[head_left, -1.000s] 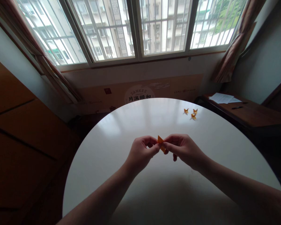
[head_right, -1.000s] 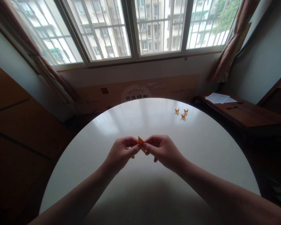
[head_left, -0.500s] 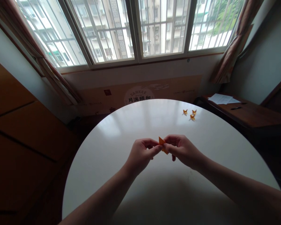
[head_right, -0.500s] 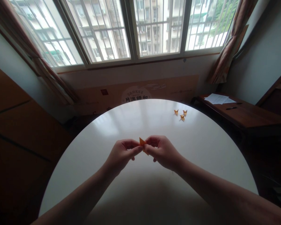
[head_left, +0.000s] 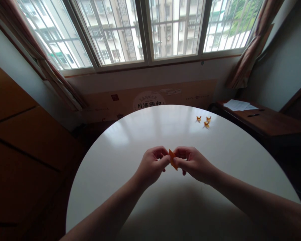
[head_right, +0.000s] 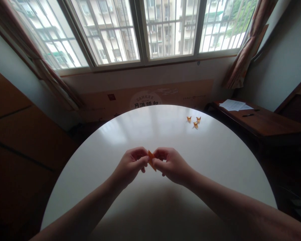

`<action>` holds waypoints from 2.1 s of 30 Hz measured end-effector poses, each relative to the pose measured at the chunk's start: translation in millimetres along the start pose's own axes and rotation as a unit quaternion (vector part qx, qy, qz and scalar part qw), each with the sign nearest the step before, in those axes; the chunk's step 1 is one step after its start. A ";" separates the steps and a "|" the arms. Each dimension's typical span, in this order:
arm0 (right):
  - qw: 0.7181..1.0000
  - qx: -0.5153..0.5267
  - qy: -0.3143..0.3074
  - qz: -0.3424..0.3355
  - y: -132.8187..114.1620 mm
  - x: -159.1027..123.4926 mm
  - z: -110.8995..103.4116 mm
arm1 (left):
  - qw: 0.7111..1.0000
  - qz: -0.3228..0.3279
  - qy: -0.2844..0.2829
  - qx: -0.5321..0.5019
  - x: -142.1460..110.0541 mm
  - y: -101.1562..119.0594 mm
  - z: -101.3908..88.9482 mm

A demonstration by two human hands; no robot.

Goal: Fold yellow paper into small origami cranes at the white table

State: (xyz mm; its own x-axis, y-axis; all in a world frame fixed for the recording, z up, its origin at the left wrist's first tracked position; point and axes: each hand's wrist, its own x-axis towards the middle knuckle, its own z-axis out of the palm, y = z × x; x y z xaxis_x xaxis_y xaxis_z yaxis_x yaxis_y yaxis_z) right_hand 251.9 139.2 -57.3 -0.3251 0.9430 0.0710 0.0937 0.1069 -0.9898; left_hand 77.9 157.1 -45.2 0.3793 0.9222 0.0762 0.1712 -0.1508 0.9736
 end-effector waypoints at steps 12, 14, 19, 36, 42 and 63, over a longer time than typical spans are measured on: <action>0.996 0.044 0.072 -0.023 3.6 1.1 -2.3 | 0.999 -0.026 -0.034 0.019 -0.2 3.3 -2.2; 0.995 0.052 0.076 -0.027 4.8 0.8 0.2 | 0.999 -0.018 -0.030 0.029 -0.7 4.2 -1.7; 0.994 0.061 0.091 -0.027 9.6 0.2 5.9 | 0.997 -0.002 -0.010 0.081 -2.8 6.3 -0.9; 0.993 0.068 0.095 -0.024 10.7 0.1 9.3 | 0.973 0.085 -0.021 0.214 -5.1 10.0 -3.6; 0.991 0.088 0.096 -0.032 8.9 0.1 4.5 | 0.977 0.084 -0.012 0.197 -4.0 6.1 -4.4; 0.997 0.070 0.044 -0.005 8.7 0.8 5.2 | 0.990 0.060 0.008 0.127 -1.7 3.7 -6.1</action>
State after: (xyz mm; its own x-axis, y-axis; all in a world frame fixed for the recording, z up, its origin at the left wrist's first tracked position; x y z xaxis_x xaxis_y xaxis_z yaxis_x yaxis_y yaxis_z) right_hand 247.5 139.3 -66.5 -0.2413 0.9667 0.0848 -0.0426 0.0768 -0.9961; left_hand 72.4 157.2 -40.4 0.3974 0.8970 0.1936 0.3499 -0.3431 0.8717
